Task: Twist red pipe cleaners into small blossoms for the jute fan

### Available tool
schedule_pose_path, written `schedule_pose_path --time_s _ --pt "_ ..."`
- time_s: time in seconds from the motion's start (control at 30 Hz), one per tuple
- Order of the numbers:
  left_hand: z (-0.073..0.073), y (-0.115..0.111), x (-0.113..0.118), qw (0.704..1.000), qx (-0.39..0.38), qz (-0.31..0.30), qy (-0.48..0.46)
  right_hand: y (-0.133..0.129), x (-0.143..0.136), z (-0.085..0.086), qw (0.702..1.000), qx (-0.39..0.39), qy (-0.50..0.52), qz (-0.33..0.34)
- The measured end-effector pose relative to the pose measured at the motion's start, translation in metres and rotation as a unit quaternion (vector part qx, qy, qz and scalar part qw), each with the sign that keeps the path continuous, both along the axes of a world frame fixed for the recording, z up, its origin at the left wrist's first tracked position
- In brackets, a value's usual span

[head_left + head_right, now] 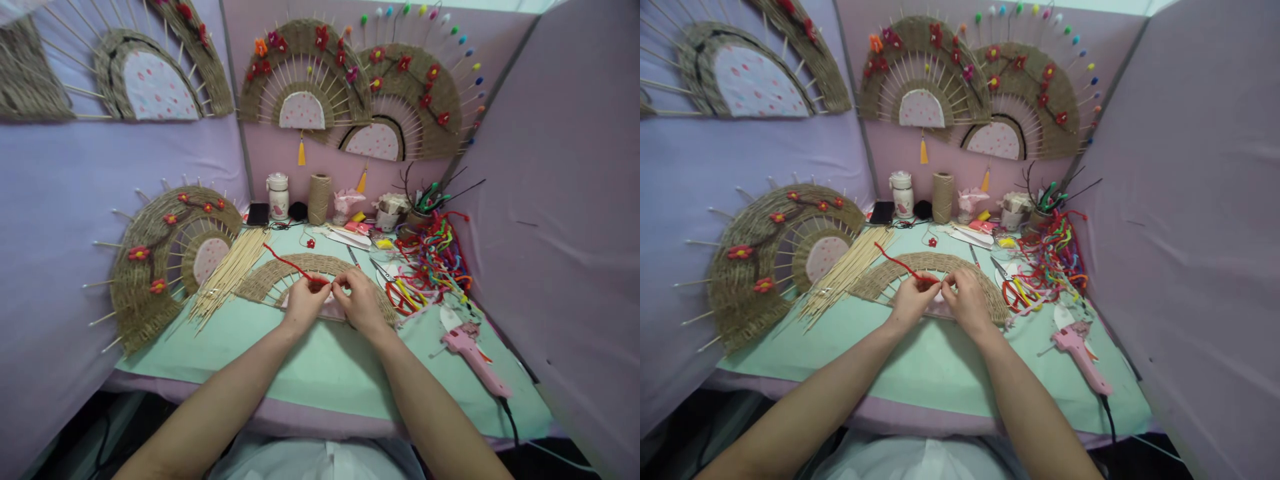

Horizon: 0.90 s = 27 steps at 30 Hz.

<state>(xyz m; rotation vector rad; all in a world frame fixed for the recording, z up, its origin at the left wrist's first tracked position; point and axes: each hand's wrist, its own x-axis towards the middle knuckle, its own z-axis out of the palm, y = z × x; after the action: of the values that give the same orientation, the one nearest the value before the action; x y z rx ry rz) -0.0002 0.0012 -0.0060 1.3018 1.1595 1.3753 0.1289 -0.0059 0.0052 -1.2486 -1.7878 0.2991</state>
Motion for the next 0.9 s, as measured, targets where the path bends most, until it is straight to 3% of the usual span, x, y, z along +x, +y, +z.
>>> schedule_pose_path --time_s 0.07,0.13,0.27,0.4,0.7,0.9 --pt "0.000 -0.001 -0.001 0.998 0.029 0.021 0.047 0.000 -0.002 -0.001 0.999 0.027 -0.015 -0.010" --pt "0.001 0.000 -0.003 0.998 0.028 0.024 0.055 0.001 -0.002 -0.002 1.000 -0.014 0.023 -0.004" --pt "0.004 0.006 -0.005 0.994 -0.064 0.009 -0.091 0.007 0.005 -0.004 0.982 -0.124 0.144 0.021" --pt "0.003 0.009 -0.006 0.979 -0.101 0.005 -0.176 0.008 0.005 -0.006 0.981 -0.138 0.133 0.020" --pt "0.004 0.004 -0.004 0.999 -0.030 0.010 -0.040 0.003 -0.003 -0.002 0.983 -0.129 0.132 0.012" --pt "0.004 0.002 -0.004 0.993 0.018 0.032 0.110 0.002 -0.006 -0.007 0.998 -0.053 0.033 -0.030"
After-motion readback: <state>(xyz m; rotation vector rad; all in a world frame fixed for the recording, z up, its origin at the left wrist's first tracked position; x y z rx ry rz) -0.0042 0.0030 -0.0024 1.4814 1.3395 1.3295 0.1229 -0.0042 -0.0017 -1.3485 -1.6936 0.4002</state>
